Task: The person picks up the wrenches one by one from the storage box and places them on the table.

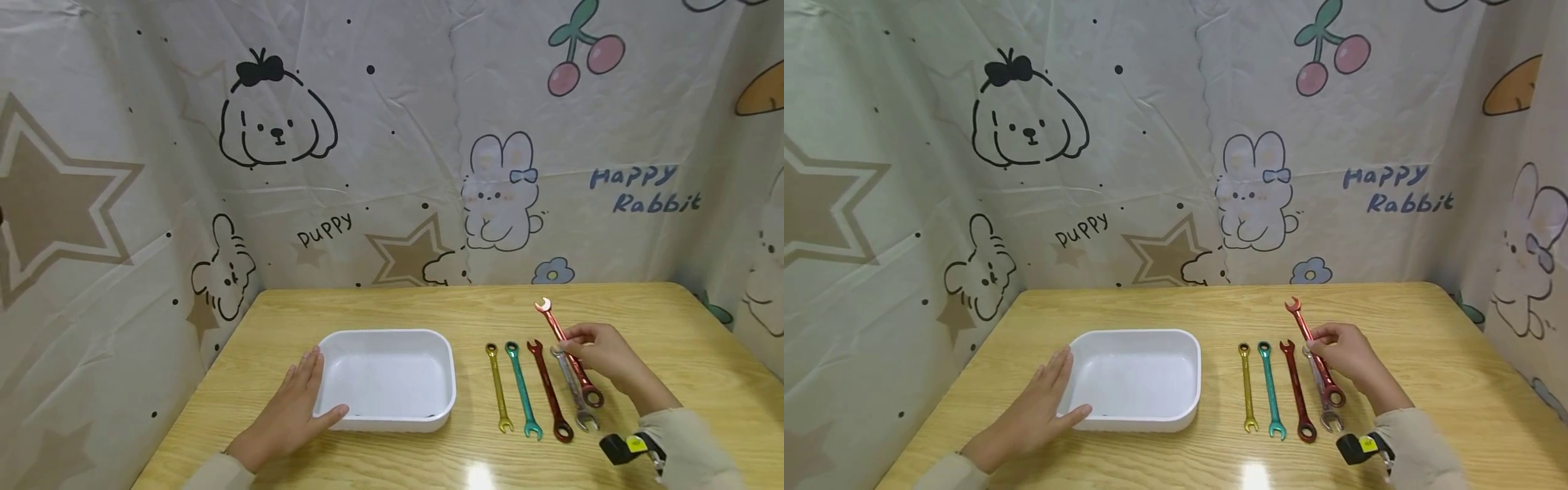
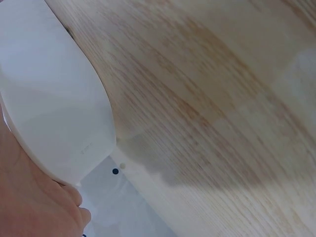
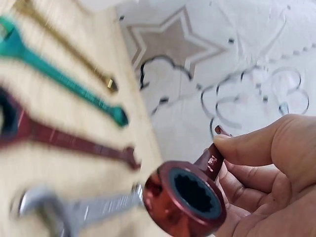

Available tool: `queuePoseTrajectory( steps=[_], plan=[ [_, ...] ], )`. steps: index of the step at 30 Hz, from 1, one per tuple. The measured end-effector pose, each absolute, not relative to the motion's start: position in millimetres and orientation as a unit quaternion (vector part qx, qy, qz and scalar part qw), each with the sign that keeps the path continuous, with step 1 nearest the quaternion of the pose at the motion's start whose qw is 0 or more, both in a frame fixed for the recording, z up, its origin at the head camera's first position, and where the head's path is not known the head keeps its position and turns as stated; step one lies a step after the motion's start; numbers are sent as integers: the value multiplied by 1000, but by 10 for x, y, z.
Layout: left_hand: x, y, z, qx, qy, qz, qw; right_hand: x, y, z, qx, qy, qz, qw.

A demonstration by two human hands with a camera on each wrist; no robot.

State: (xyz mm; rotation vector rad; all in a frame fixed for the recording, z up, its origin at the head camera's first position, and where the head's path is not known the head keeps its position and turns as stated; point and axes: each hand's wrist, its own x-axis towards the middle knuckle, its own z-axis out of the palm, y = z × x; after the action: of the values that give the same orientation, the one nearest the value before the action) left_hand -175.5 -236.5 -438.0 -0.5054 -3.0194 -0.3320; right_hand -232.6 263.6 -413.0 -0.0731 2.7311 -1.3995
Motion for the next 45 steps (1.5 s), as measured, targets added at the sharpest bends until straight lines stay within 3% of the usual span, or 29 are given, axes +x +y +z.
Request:
queuePoseTrajectory(
  steps=[14, 21, 45],
  plan=[
    [-1749, -2345, -4336, -165, -980, -109, 27, -2233, 3144, -4424, 19, 905, -419, 77],
    [-1772, -2356, -4346, -162, -981, -108, 23, -2193, 3185, -4502, 33, 894, -435, 104],
    [-1754, -2348, -4368, -166, -980, -109, 29, -2225, 3192, -4541, 41, 927, -359, 104]
  ],
)
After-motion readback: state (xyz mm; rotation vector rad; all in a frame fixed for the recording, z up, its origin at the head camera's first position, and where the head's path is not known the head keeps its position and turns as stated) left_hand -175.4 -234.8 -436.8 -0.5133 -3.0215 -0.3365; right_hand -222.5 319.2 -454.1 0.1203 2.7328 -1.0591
